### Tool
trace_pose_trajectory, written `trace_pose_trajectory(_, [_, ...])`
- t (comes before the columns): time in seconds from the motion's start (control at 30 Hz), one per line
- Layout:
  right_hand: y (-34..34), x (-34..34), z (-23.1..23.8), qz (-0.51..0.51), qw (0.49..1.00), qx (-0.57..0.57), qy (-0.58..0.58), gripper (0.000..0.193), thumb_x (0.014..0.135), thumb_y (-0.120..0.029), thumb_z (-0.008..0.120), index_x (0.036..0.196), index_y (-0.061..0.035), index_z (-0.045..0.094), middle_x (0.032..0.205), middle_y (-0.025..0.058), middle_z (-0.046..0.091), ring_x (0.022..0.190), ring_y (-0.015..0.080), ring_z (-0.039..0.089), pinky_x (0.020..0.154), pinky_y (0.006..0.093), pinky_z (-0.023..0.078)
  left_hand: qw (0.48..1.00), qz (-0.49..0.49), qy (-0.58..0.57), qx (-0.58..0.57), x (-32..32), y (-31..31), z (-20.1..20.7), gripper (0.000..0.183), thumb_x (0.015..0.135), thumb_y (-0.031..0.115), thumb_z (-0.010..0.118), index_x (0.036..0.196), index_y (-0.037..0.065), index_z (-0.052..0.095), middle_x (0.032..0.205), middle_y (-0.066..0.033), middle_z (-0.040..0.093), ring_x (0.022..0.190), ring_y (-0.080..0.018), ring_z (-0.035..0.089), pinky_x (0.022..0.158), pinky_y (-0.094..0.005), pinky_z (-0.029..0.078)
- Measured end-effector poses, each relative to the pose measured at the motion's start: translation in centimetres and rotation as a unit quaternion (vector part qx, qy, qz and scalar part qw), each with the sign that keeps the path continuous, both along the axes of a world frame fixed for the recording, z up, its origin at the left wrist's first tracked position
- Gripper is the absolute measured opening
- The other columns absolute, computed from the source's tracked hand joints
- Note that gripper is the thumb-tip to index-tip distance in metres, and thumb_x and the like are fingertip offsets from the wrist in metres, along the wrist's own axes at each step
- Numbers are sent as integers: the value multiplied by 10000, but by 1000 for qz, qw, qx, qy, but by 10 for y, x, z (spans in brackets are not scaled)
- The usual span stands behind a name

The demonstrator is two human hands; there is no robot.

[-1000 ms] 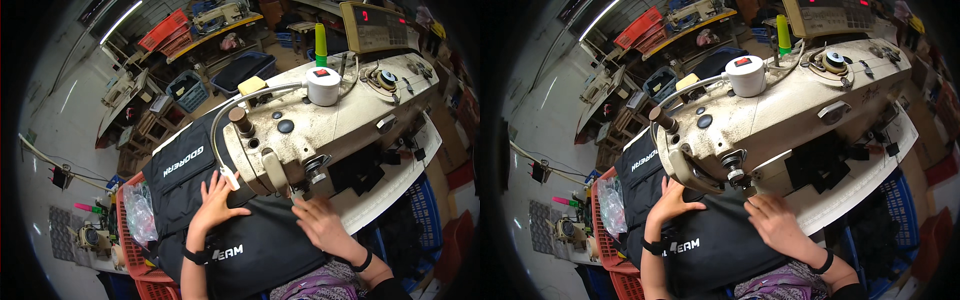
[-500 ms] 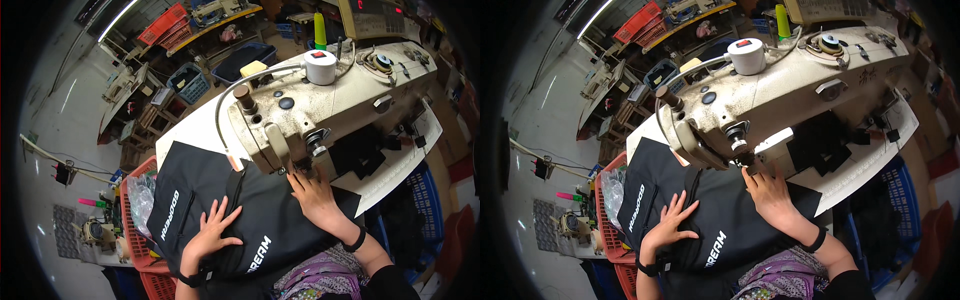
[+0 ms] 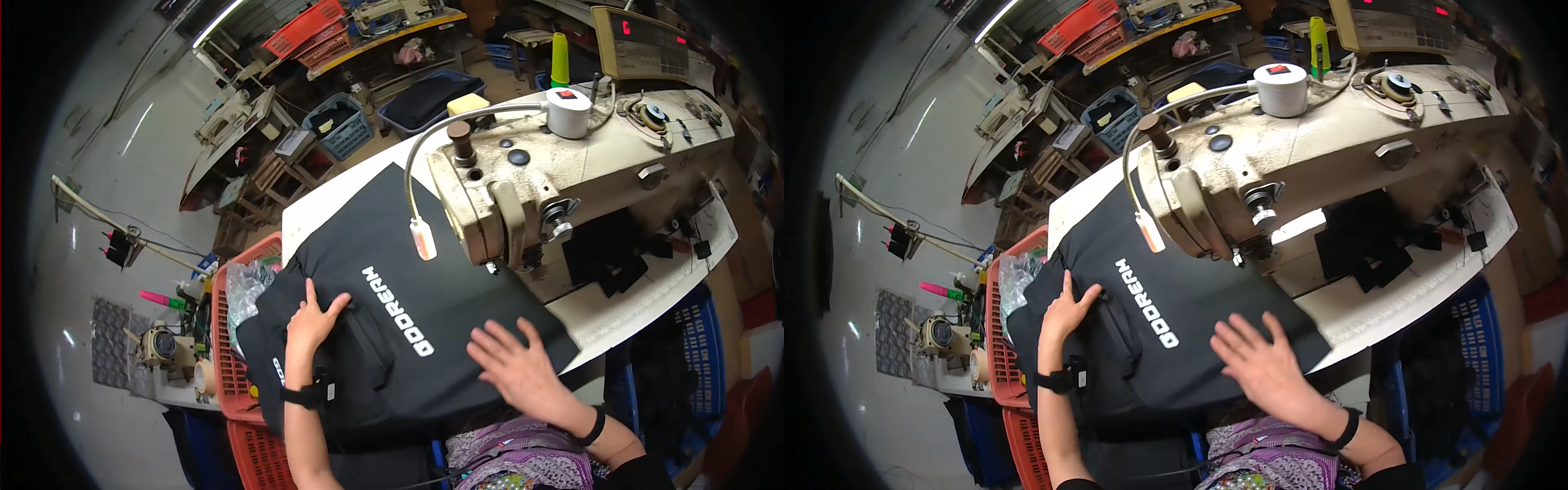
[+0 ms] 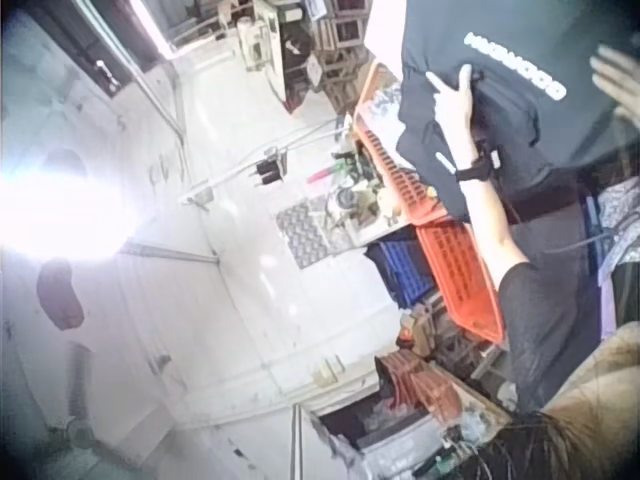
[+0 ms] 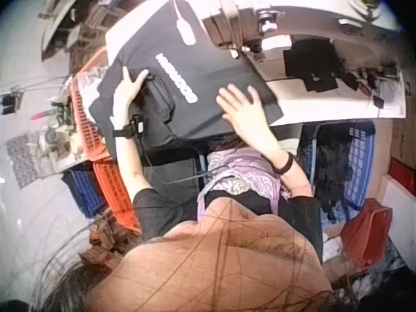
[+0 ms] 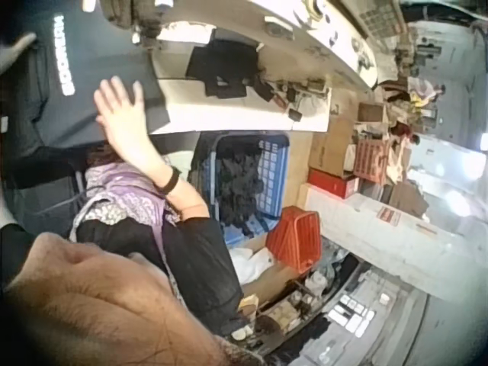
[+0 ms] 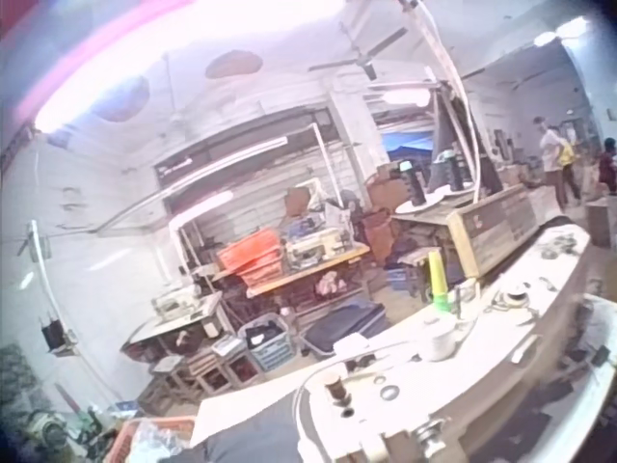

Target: Sewing straps and finishing a black garment bag using an industrial sewing machine.

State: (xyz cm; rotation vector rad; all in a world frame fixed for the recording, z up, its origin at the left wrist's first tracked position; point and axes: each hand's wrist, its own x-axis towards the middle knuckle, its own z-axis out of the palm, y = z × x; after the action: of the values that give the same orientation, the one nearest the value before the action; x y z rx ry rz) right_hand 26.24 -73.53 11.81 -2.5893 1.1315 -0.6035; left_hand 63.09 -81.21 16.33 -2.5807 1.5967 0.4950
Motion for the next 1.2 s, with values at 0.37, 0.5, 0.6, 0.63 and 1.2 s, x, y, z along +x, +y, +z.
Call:
trace_pose_trajectory(0.37, [10,-5,21,39,998,36,-43,408,812,-187,689,1193,-75,594,1298,111,553,1266,275,466,1071,538,270,996,-12,73,-52,-12,66,-20,1135,707,588,751,1547,243,70,1611,-122,36,1479,-343,13,1068,-707,129])
trace_pose_trajectory(0.5, [-3,-9,12,1,1000,27,-6,430,820,-205,685,1230,-126,582,1340,55,539,1299,250,448,1097,538,247,992,76,67,-81,-23,72,-24,1120,750,649,679,1544,162,55,1593,-203,13,1463,-408,10,1048,-733,115])
trace_pose_trajectory(0.6, [-28,-20,12,-61,997,-18,34,458,806,-140,687,1250,-158,577,1349,21,536,1308,237,441,1114,550,230,993,63,28,-93,-45,80,-23,1007,816,640,607,1540,148,109,1587,-206,79,1458,-407,76,1056,-704,172])
trace_pose_trajectory(0.63, [-33,-23,12,-64,997,-26,35,454,805,-139,686,1246,-155,580,1345,26,538,1304,242,442,1113,549,233,993,60,30,-94,-46,83,-24,1007,816,640,607,1540,148,109,1587,-206,79,1458,-407,76,1056,-704,172])
trace_pose_trajectory(1.2, [-23,-15,0,-30,999,-25,17,436,830,-238,685,1253,-187,591,1307,27,552,1297,240,438,1104,540,221,915,-208,-4,-346,-80,71,8,429,871,67,614,1296,89,563,1401,-152,480,1341,-350,387,1125,-449,255])
